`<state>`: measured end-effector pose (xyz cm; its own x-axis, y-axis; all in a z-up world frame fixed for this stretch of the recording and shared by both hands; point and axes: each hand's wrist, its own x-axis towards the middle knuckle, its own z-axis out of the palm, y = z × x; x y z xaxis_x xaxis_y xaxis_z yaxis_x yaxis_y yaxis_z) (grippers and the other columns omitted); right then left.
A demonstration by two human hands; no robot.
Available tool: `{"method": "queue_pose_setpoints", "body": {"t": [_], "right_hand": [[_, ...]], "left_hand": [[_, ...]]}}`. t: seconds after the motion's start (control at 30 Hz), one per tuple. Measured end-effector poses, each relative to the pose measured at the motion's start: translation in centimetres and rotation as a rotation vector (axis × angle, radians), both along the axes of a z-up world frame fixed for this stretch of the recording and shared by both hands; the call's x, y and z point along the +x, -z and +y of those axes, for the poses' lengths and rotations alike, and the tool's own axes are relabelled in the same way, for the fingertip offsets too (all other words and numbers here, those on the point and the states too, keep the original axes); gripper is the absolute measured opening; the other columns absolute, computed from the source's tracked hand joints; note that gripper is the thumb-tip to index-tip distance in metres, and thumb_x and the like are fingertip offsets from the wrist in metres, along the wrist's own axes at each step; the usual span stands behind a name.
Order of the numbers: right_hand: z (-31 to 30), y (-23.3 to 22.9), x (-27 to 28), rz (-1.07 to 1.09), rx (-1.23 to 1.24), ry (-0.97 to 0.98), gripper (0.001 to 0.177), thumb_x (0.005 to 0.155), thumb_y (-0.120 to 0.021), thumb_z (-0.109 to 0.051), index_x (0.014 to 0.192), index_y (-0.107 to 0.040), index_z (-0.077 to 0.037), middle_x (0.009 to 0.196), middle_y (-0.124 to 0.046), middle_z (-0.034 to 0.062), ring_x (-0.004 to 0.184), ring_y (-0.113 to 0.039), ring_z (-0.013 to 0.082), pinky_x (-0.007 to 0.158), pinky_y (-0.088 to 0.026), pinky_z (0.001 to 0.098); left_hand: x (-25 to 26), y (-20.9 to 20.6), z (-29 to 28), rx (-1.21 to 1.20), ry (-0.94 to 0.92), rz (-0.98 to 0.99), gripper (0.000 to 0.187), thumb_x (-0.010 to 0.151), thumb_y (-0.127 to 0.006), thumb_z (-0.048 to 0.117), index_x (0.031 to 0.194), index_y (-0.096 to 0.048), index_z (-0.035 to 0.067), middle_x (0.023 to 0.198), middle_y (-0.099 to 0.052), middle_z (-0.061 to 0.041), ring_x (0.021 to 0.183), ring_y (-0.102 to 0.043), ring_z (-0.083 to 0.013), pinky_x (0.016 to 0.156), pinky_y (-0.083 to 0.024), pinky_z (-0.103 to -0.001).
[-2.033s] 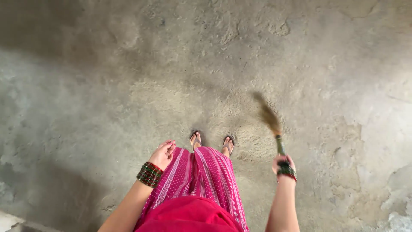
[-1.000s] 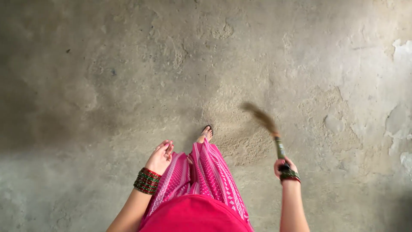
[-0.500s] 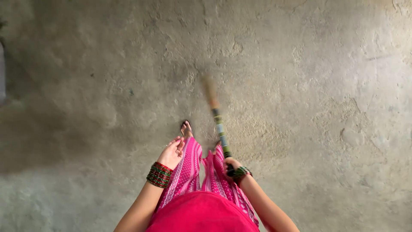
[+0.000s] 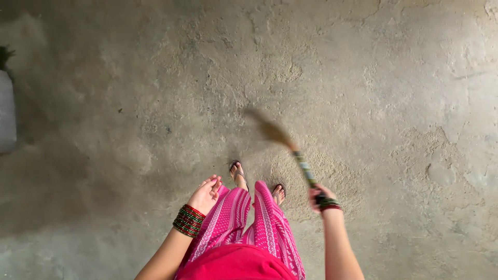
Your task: The person sweeps a concrete floor using a handheld broom, moving around various objects including a refrigerator, a motorcycle, and furniture.
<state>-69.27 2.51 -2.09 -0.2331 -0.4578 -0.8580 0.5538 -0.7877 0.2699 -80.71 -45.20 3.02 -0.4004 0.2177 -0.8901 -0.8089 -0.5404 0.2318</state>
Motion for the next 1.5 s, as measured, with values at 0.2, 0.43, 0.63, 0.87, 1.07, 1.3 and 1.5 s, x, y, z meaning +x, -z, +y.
{"method": "queue_pose_setpoints", "body": {"t": [0.2,0.43,0.63,0.87,1.07,1.3,1.5], "right_hand": [[-2.1,1.3,-9.7,-0.117,0.612,0.515,0.016,0.089,-0.066,-0.012,0.083,-0.051,-0.011,0.066,-0.055,-0.0002,0.055,-0.058,0.0129,0.049,-0.054,0.0271],[-14.4,-0.3,-8.1,-0.015,0.486,0.112,0.016,0.081,-0.066,-0.006,0.078,-0.050,-0.010,0.060,-0.053,0.0017,0.050,-0.053,0.0140,0.045,-0.048,0.0269],[-24.4,3.8,-14.9,0.023,0.014,-0.192,0.019,0.089,-0.069,-0.012,0.081,-0.052,-0.009,0.059,-0.050,-0.0005,0.046,-0.048,0.0109,0.041,-0.041,0.0222],[-35.7,6.0,-25.4,-0.035,-0.076,-0.433,0.026,0.091,-0.073,-0.021,0.083,-0.053,-0.006,0.062,-0.054,0.0033,0.049,-0.054,0.0159,0.043,-0.047,0.0259],[-13.1,3.3,-27.3,-0.174,-0.138,0.100,0.031,0.092,-0.070,-0.030,0.088,-0.055,-0.004,0.064,-0.059,0.0026,0.047,-0.057,0.0125,0.041,-0.051,0.0255],[-4.0,-0.6,-32.4,0.014,0.375,0.595,0.029,0.091,-0.074,-0.024,0.081,-0.050,-0.013,0.061,-0.052,-0.0034,0.051,-0.056,0.0102,0.047,-0.051,0.0223],[-14.1,1.5,-40.7,-0.032,0.398,0.566,0.024,0.081,-0.068,0.001,0.073,-0.051,-0.015,0.062,-0.055,-0.0035,0.054,-0.057,0.0092,0.053,-0.053,0.0240]], "left_hand": [[-1.7,2.5,-2.9,0.012,0.000,-0.019,0.021,0.096,-0.060,0.013,0.117,-0.060,0.017,0.115,-0.072,0.004,0.099,-0.067,-0.0087,0.074,-0.045,-0.026],[-4.6,2.3,-4.3,0.049,-0.079,-0.017,0.022,0.095,-0.062,0.014,0.116,-0.061,0.018,0.115,-0.072,0.006,0.099,-0.067,-0.0068,0.073,-0.045,-0.026],[-4.7,0.9,-6.0,0.054,-0.176,-0.015,0.025,0.095,-0.064,0.012,0.119,-0.060,0.017,0.115,-0.071,0.005,0.101,-0.066,-0.0082,0.077,-0.045,-0.026],[-7.2,-0.3,-9.5,-0.041,-0.224,0.008,0.032,0.093,-0.065,0.013,0.124,-0.060,0.017,0.119,-0.071,0.004,0.104,-0.065,-0.0090,0.077,-0.045,-0.027],[-14.3,0.6,-9.5,-0.067,-0.140,-0.040,0.030,0.094,-0.064,0.013,0.123,-0.060,0.019,0.120,-0.069,0.005,0.105,-0.064,-0.0079,0.078,-0.044,-0.027],[-24.4,-0.5,-6.2,-0.023,-0.091,0.023,0.027,0.095,-0.063,0.014,0.121,-0.059,0.019,0.120,-0.069,0.006,0.105,-0.064,-0.0071,0.080,-0.047,-0.026],[-29.9,-1.0,-6.3,0.039,-0.112,0.041,0.027,0.097,-0.064,0.012,0.123,-0.060,0.017,0.118,-0.069,0.002,0.101,-0.065,-0.0101,0.075,-0.048,-0.028]]}}
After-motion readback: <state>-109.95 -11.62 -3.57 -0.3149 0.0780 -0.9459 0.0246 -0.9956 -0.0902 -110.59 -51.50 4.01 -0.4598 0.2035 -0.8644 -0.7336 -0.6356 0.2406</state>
